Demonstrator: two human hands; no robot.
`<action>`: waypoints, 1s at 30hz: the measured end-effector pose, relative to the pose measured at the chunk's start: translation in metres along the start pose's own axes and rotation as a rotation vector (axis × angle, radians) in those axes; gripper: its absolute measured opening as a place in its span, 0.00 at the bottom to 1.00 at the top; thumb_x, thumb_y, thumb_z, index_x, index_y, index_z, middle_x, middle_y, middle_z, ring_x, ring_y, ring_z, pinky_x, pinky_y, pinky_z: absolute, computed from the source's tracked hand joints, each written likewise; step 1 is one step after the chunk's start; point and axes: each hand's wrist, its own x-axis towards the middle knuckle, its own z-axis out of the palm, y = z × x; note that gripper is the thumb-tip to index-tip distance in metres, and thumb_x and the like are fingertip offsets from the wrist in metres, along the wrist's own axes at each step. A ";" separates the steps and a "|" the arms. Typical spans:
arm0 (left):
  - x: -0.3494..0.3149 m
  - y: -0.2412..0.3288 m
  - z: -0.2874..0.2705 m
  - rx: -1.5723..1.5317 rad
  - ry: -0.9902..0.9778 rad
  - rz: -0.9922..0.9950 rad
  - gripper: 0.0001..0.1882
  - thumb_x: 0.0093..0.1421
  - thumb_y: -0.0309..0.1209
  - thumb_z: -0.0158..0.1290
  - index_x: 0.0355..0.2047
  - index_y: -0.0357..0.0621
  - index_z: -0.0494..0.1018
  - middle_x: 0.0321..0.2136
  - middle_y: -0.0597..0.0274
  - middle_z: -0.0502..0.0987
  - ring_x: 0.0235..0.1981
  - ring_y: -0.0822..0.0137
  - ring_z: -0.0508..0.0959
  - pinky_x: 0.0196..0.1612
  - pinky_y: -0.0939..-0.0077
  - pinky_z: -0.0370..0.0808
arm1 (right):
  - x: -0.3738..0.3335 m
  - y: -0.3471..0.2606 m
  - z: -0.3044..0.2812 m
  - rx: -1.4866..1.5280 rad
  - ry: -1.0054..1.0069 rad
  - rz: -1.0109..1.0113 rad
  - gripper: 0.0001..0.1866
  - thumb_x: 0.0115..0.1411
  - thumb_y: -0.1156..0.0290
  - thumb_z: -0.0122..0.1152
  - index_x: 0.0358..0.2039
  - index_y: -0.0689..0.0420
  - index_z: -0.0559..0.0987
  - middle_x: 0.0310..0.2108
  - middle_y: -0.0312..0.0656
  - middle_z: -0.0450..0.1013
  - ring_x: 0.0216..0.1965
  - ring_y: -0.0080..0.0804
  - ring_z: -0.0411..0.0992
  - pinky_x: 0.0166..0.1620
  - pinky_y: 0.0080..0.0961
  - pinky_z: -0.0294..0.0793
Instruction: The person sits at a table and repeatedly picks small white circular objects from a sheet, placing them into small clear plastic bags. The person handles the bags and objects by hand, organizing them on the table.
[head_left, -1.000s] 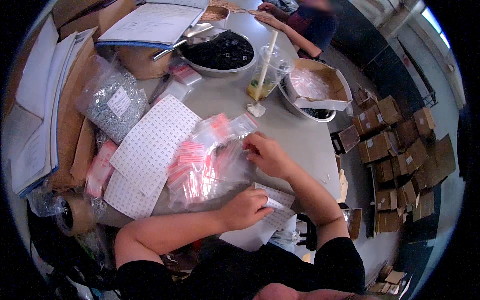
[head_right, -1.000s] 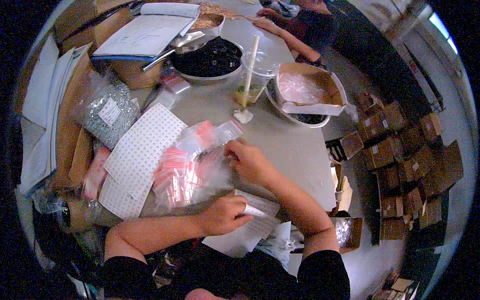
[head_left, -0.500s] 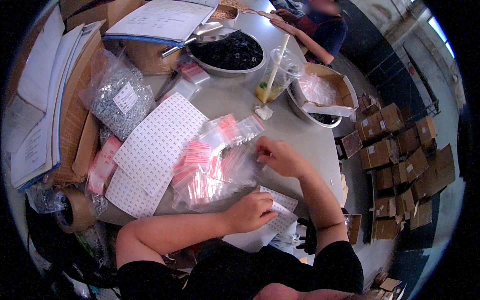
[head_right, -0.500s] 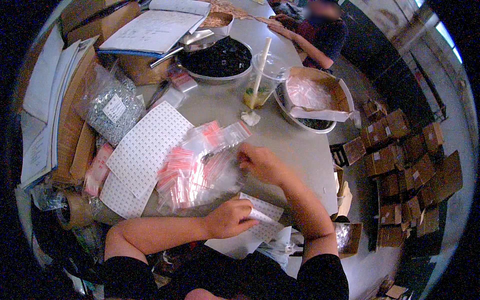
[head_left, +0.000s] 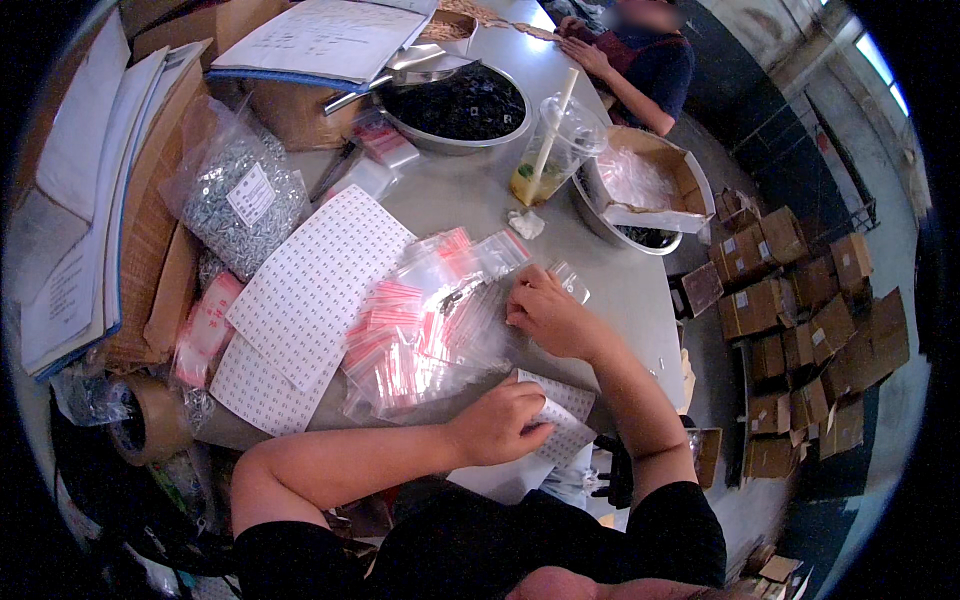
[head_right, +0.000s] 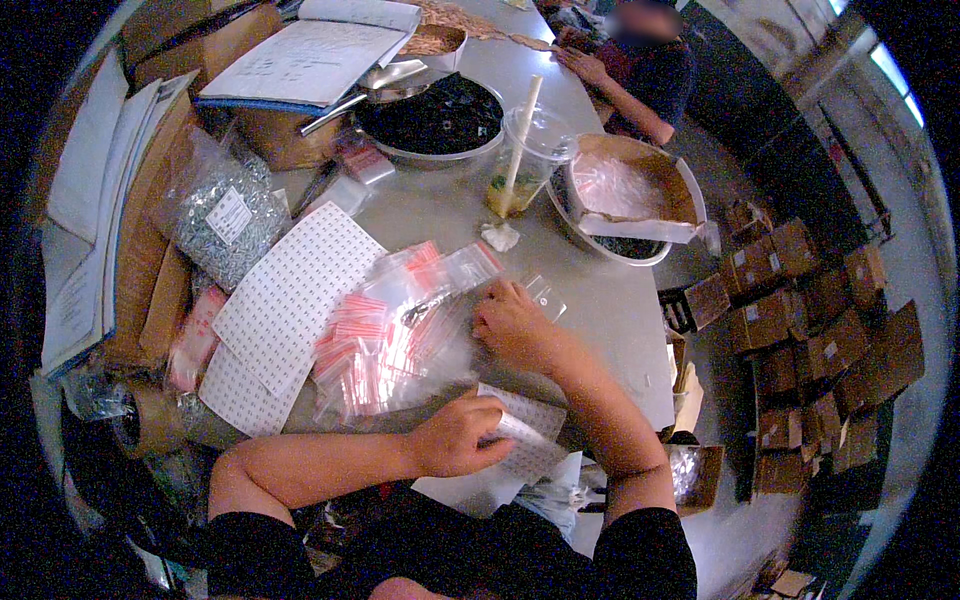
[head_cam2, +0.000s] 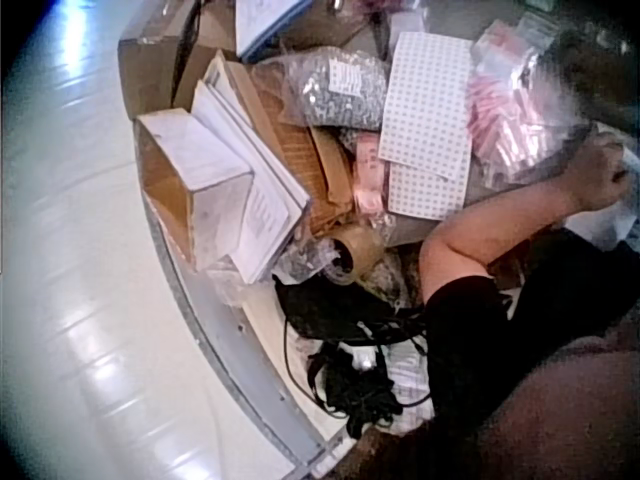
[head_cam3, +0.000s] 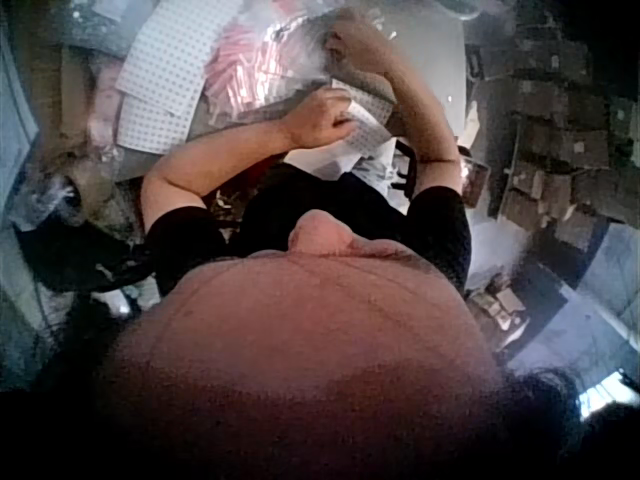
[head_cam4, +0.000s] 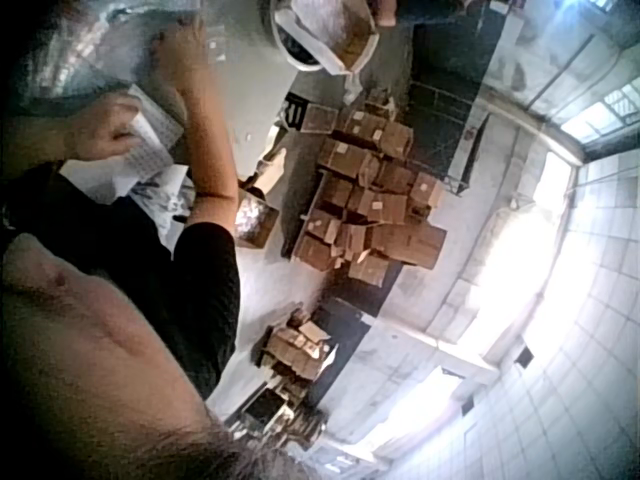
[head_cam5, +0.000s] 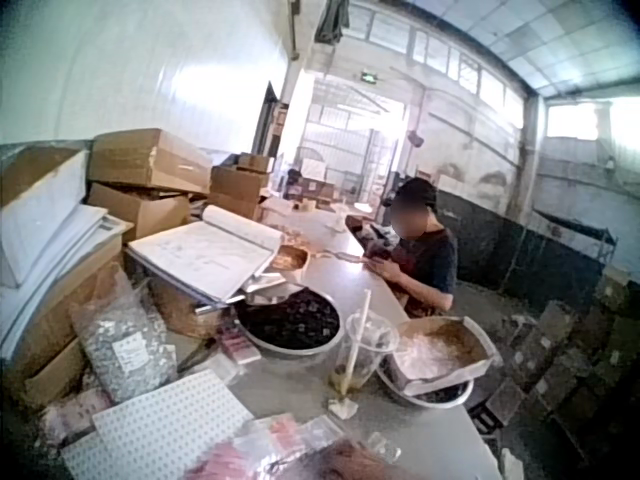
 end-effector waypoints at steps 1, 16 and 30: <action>0.000 0.001 0.000 -0.002 0.007 0.002 0.11 0.52 0.32 0.59 0.25 0.38 0.70 0.31 0.48 0.73 0.33 0.46 0.74 0.40 0.56 0.70 | 0.002 -0.005 0.001 -0.030 0.038 0.000 0.07 0.52 0.72 0.62 0.28 0.59 0.74 0.39 0.47 0.69 0.45 0.48 0.67 0.50 0.40 0.66; 0.000 0.003 -0.001 0.043 0.031 -0.032 0.11 0.53 0.31 0.59 0.29 0.35 0.71 0.36 0.46 0.75 0.37 0.45 0.75 0.43 0.55 0.71 | -0.093 -0.016 -0.029 0.577 -0.181 0.321 0.09 0.56 0.71 0.62 0.37 0.60 0.78 0.35 0.46 0.77 0.34 0.36 0.76 0.39 0.31 0.74; 0.002 0.008 -0.004 0.054 0.008 -0.040 0.10 0.55 0.29 0.57 0.32 0.33 0.72 0.34 0.47 0.74 0.37 0.45 0.74 0.42 0.56 0.70 | -0.096 -0.041 -0.032 0.411 -0.027 0.343 0.07 0.51 0.74 0.64 0.31 0.60 0.77 0.30 0.47 0.74 0.30 0.41 0.75 0.35 0.33 0.74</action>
